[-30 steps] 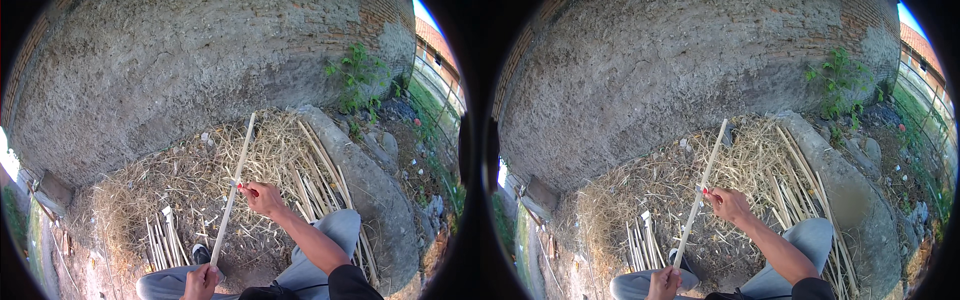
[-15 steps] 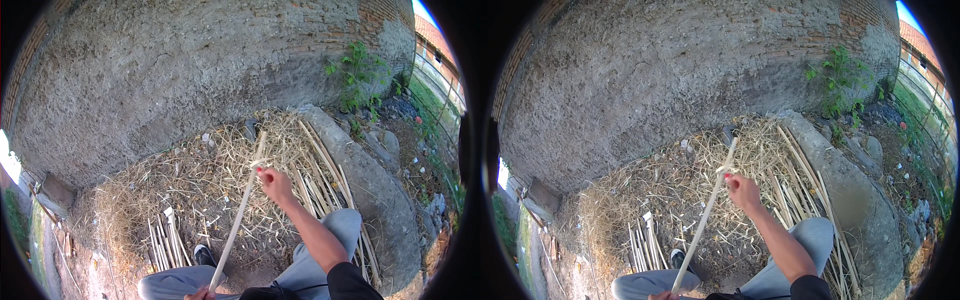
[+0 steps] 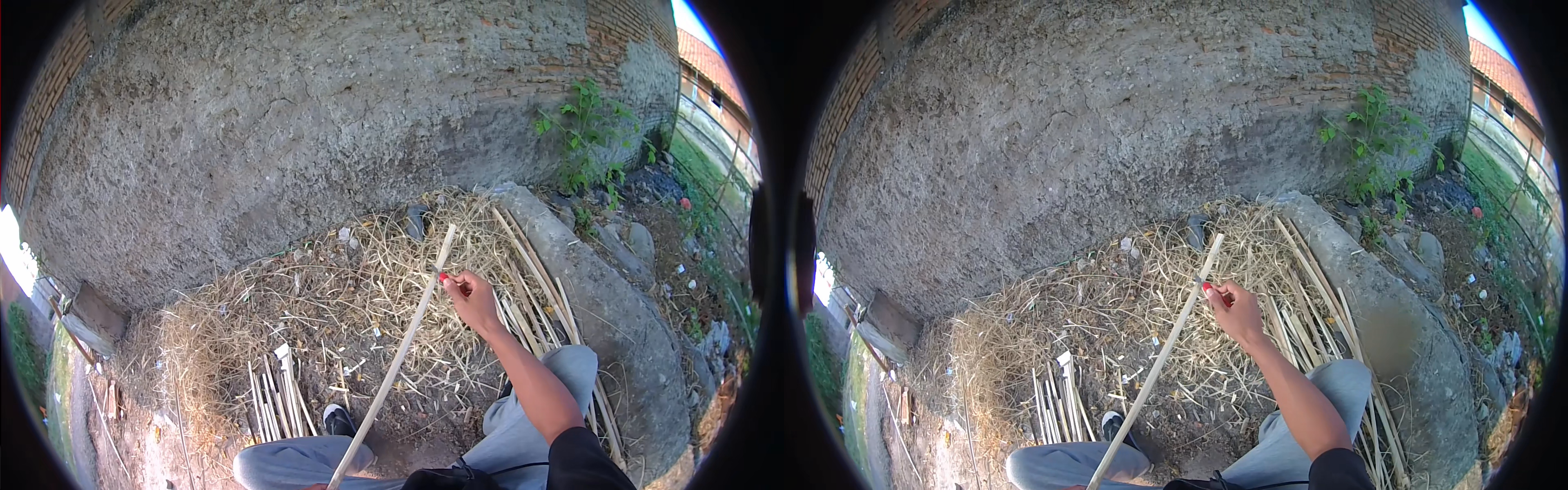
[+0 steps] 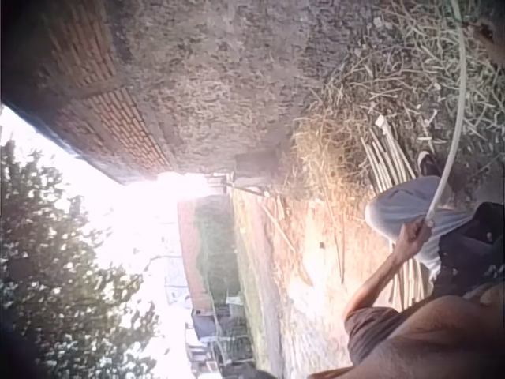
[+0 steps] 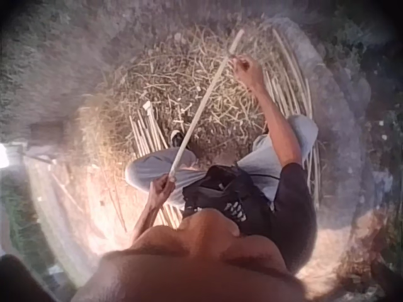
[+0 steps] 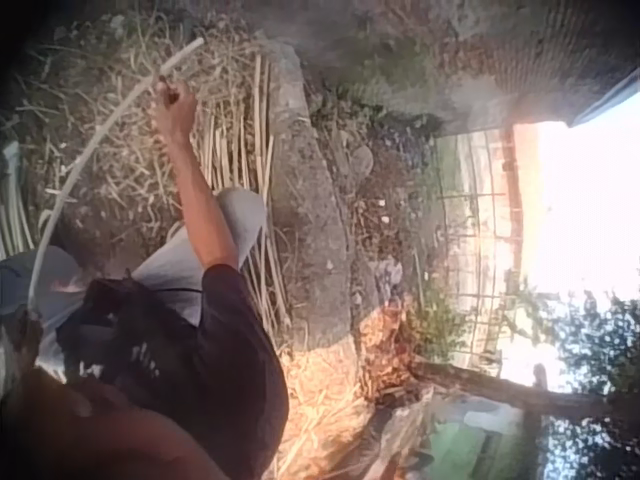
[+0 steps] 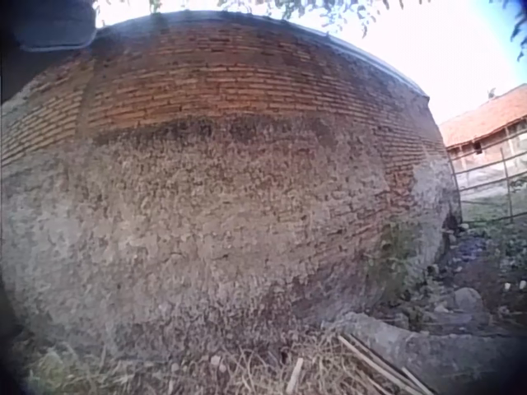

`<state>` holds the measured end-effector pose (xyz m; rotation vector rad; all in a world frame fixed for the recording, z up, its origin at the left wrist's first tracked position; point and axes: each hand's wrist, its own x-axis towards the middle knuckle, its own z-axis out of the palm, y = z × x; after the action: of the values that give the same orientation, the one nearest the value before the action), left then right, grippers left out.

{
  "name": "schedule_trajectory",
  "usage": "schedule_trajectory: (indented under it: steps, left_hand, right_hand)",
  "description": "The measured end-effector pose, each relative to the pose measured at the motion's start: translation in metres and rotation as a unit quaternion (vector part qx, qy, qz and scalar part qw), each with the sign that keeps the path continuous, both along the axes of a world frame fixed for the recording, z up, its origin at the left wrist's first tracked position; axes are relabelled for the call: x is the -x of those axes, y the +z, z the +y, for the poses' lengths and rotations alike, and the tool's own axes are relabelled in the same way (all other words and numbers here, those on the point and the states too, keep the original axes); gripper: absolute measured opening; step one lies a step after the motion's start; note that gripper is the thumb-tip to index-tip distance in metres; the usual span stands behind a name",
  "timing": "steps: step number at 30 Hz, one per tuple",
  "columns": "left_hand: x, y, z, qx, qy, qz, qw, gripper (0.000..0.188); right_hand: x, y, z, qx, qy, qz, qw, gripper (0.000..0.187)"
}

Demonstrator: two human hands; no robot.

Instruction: The person shaves a bamboo pole using a small handheld blade. The person holds the pole with one hand while scraping the blade along the length of the pole to remove outer layers and smooth the surface.

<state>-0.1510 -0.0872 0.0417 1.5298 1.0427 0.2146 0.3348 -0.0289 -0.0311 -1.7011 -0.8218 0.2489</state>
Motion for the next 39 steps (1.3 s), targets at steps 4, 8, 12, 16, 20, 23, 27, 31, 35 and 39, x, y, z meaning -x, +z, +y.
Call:
schedule_trajectory:
  steps: [4, 8, 12, 16, 20, 23, 27, 31, 35, 39]
  left_hand:
    - [0.011, -0.027, -0.001, -0.066, -0.008, 0.02, 0.998, 0.025]
    - [0.01, -0.008, -0.009, -0.194, -0.05, 0.101, 0.974, 0.022]
    - [0.022, -0.01, -0.02, -0.237, -0.032, 0.117, 0.964, 0.026]
    - [0.021, 0.001, -0.027, -0.225, -0.04, 0.071, 0.971, 0.027]
    - [0.02, 0.017, -0.037, -0.194, -0.028, 0.067, 0.978, 0.025]
    - [0.031, 0.009, -0.043, -0.205, -0.03, 0.095, 0.974, 0.022]
    - [0.038, 0.008, -0.045, -0.169, -0.029, 0.111, 0.979, 0.018]
    - [0.04, 0.018, -0.047, -0.199, -0.042, 0.129, 0.971, 0.017]
    - [0.071, 0.014, -0.069, -0.137, 0.001, 0.173, 0.975, 0.018]
    - [0.09, 0.031, -0.074, -0.092, 0.112, 0.2, 0.969, 0.033]
  right_hand:
    - [-0.001, -0.006, 0.003, 0.037, -0.011, -0.049, 0.998, 0.025]
    - [0.003, -0.001, -0.002, 0.032, 0.01, -0.157, 0.987, 0.023]
    - [0.013, 0.008, -0.005, 0.067, 0.006, -0.216, 0.974, 0.022]
    - [0.015, -0.004, -0.005, 0.117, 0.026, -0.198, 0.973, 0.025]
    - [0.01, -0.017, -0.004, 0.15, 0.046, -0.175, 0.972, 0.026]
    - [0.009, -0.024, -0.002, 0.189, 0.068, -0.134, 0.97, 0.024]
    - [0.01, -0.032, 0.002, 0.192, 0.034, -0.169, 0.966, 0.021]
    - [0.012, -0.03, 0.004, 0.211, 0.055, -0.155, 0.963, 0.02]
    - [-0.068, -0.07, -0.023, 0.174, -0.158, -0.079, 0.969, 0.015]
    - [-0.055, -0.057, -0.003, 0.087, -0.141, -0.001, 0.986, 0.022]
